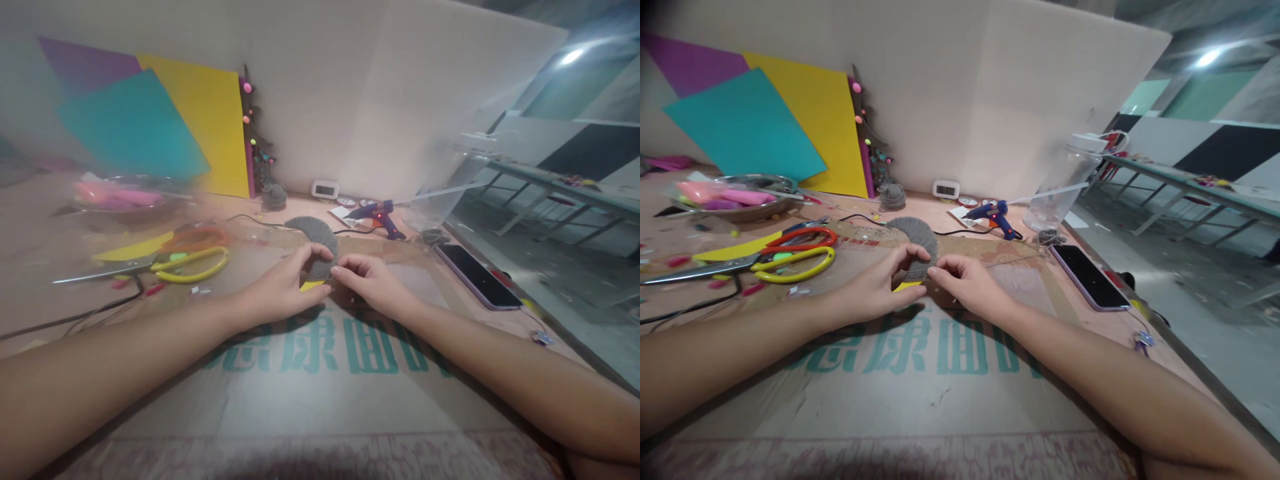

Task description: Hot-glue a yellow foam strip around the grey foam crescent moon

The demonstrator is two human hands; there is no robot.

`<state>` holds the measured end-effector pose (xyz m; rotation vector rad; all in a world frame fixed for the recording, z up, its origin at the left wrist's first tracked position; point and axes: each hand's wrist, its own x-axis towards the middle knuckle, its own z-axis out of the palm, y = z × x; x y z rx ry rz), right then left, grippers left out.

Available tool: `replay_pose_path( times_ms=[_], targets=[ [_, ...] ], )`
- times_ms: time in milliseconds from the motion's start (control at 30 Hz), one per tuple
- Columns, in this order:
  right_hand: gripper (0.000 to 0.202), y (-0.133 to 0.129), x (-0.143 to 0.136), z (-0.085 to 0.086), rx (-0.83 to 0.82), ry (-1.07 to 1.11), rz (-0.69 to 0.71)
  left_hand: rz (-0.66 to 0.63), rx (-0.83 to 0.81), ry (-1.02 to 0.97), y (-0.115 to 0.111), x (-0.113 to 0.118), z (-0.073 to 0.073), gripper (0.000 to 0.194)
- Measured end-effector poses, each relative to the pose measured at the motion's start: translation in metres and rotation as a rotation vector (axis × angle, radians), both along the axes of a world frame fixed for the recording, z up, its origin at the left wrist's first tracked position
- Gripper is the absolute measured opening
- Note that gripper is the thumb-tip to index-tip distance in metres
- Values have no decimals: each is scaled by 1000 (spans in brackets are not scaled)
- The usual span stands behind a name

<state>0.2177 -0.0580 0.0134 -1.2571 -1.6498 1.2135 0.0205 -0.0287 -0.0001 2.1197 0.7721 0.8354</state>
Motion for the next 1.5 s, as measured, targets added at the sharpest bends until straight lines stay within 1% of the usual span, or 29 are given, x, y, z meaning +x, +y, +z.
replay_pose_path(
  times_ms=[100, 200, 367, 533, 800, 933, 1033, 1100, 1167, 1300, 1400, 1500],
  targets=[
    [37, 0, 1, 0, 28, -18, -10, 17, -59, -88, 0, 0, 2, 26],
    [37, 1, 1, 1, 34, -11, -8, 58, -93, -154, 4, 2, 3, 23],
    [34, 2, 3, 2, 78, 2, 28, 83, -199, -253, 11, 6, 1, 14],
    [26, 4, 2, -2, 106, -30, 29, 123, -261, -303, 15, 6, 0, 15],
    [20, 6, 3, -4, 217, -208, 22, 67, -332, -292, 15, 6, 1, 17],
    [20, 4, 3, -1, 259, -183, 12, 107, -283, -313, 17, 6, -1, 15],
    [24, 3, 4, 0, 294, -185, -58, 134, -229, -325, 18, 6, -4, 15],
    [22, 3, 5, 0, 328, -210, -114, 132, -194, -318, 18, 5, -5, 15],
    [20, 3, 5, -1, 381, -248, -138, 133, -167, -311, 16, 4, -5, 15],
    [15, 4, 5, -3, 471, -316, -73, 149, -129, -287, 13, 3, -3, 14],
    [13, 5, 4, -4, 500, -325, -22, 144, -105, -262, 12, 3, -2, 14],
    [12, 4, 3, -3, 517, -327, -2, 130, -96, -238, 10, 4, -1, 15]
  ],
)
